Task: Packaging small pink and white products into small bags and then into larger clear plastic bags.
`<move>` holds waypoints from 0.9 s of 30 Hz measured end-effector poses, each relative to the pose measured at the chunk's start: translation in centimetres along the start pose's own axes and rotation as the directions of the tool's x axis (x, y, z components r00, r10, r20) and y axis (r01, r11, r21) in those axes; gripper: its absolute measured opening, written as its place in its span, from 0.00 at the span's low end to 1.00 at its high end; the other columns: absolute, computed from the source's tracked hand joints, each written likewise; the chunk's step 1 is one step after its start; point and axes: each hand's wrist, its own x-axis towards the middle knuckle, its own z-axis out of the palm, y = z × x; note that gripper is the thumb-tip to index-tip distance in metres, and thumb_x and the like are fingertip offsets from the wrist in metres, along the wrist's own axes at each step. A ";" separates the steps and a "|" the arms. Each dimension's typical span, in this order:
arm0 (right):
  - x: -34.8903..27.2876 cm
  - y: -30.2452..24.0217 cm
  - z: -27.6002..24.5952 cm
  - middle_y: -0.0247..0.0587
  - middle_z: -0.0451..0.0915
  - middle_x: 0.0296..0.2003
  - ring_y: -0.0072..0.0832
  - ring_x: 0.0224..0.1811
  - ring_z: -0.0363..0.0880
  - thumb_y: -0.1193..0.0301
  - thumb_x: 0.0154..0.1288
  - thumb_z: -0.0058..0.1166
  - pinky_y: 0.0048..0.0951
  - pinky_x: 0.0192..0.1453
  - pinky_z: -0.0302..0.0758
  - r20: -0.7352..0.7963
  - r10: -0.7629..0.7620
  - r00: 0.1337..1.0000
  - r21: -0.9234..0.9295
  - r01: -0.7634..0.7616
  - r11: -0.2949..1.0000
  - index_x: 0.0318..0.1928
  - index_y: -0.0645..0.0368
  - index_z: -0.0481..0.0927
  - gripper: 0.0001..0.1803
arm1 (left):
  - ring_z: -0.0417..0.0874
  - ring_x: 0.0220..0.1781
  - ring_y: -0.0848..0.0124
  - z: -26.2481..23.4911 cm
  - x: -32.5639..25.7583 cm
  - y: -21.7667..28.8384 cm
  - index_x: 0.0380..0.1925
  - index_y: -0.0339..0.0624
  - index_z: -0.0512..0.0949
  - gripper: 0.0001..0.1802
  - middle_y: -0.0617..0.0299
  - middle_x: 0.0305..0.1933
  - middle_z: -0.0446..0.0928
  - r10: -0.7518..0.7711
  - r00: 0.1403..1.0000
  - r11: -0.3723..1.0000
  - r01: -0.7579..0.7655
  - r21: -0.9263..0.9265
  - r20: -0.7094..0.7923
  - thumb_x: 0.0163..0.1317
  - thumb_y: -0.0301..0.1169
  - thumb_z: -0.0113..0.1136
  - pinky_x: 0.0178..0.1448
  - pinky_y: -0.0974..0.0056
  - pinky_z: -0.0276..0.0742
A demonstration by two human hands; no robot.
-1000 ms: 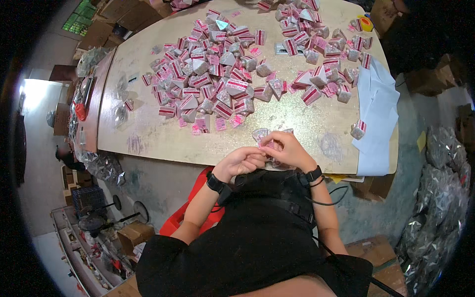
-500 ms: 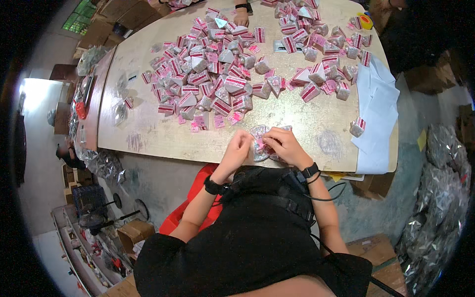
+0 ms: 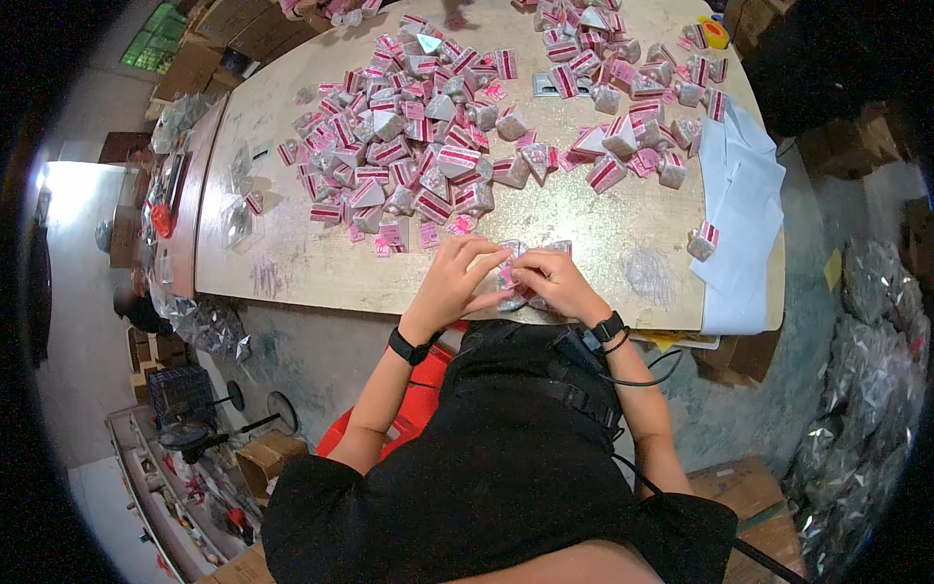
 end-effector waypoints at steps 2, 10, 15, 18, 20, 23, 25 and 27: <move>-0.2 0.3 0.1 0.43 0.77 0.28 0.33 0.32 0.74 0.70 0.59 0.49 0.29 0.40 0.69 -0.005 0.009 1.000 0.014 -0.009 1.000 0.34 0.65 0.78 0.10 | 0.69 0.50 0.62 0.0 0.0 -0.1 0.46 0.45 0.72 0.23 0.62 0.45 0.70 -0.009 1.000 1.000 0.009 -0.015 0.014 0.48 0.37 0.62 0.51 0.58 0.66; -0.8 -0.3 0.3 0.44 0.76 0.27 0.32 0.29 0.73 0.72 0.59 0.50 0.29 0.36 0.69 0.004 -0.002 1.000 -0.001 0.002 1.000 0.33 0.66 0.77 0.09 | 0.73 0.38 0.61 0.8 -1.0 -0.9 0.31 0.40 0.75 0.12 0.60 0.33 0.72 0.041 0.998 0.987 -0.032 -0.156 0.053 0.46 0.29 0.64 0.42 0.60 0.68; -1.1 0.2 1.1 0.41 0.74 0.23 0.27 0.22 0.69 0.75 0.57 0.51 0.25 0.27 0.65 -0.051 -0.013 0.999 0.028 0.014 0.999 0.31 0.66 0.76 0.06 | 0.73 0.33 0.58 1.7 -1.9 0.3 0.29 0.38 0.74 0.08 0.56 0.29 0.70 -0.177 0.984 0.902 0.157 -0.403 -0.013 0.50 0.27 0.60 0.36 0.60 0.69; -1.1 0.3 1.5 0.39 0.73 0.22 0.23 0.21 0.67 0.75 0.56 0.52 0.24 0.25 0.63 -0.090 -0.063 0.994 -0.005 0.063 0.998 0.30 0.66 0.76 0.05 | 0.73 0.30 0.58 1.5 -2.0 0.8 0.26 0.37 0.71 0.08 0.55 0.28 0.69 -0.259 0.962 0.888 0.273 -0.369 0.089 0.51 0.28 0.60 0.32 0.60 0.69; -1.1 0.6 2.0 0.38 0.74 0.22 0.22 0.20 0.66 0.75 0.57 0.52 0.23 0.25 0.62 -0.104 -0.007 0.995 0.038 0.011 0.999 0.31 0.65 0.77 0.05 | 0.72 0.28 0.57 1.6 -2.2 0.5 0.23 0.37 0.68 0.09 0.54 0.28 0.68 -0.171 0.981 0.959 0.187 -0.214 0.087 0.52 0.28 0.59 0.31 0.60 0.69; -0.8 0.5 2.7 0.38 0.75 0.22 0.23 0.21 0.68 0.76 0.56 0.53 0.23 0.25 0.64 -0.138 0.038 0.990 0.040 -0.033 0.999 0.31 0.65 0.78 0.04 | 0.71 0.24 0.61 2.2 -2.7 0.3 0.24 0.37 0.67 0.10 0.56 0.21 0.65 -0.310 0.945 0.860 0.326 -0.391 0.105 0.54 0.29 0.57 0.28 0.62 0.67; -0.3 0.0 3.2 0.38 0.75 0.23 0.23 0.22 0.69 0.77 0.56 0.54 0.23 0.26 0.65 -0.176 -0.018 0.984 0.055 0.028 0.998 0.32 0.65 0.78 0.04 | 0.71 0.23 0.62 2.7 -3.0 0.3 0.25 0.37 0.67 0.10 0.59 0.18 0.63 -0.420 0.889 0.714 0.448 -0.538 0.183 0.55 0.29 0.57 0.27 0.63 0.67; 0.1 -0.4 3.5 0.38 0.76 0.23 0.23 0.22 0.71 0.78 0.55 0.54 0.23 0.27 0.66 -0.220 -0.069 0.973 0.062 0.085 0.994 0.32 0.64 0.78 0.04 | 0.62 0.17 0.76 3.2 -3.0 0.2 0.20 0.40 0.65 0.10 0.69 0.15 0.56 -0.589 0.750 0.432 0.608 -0.666 0.301 0.60 0.27 0.49 0.22 0.70 0.58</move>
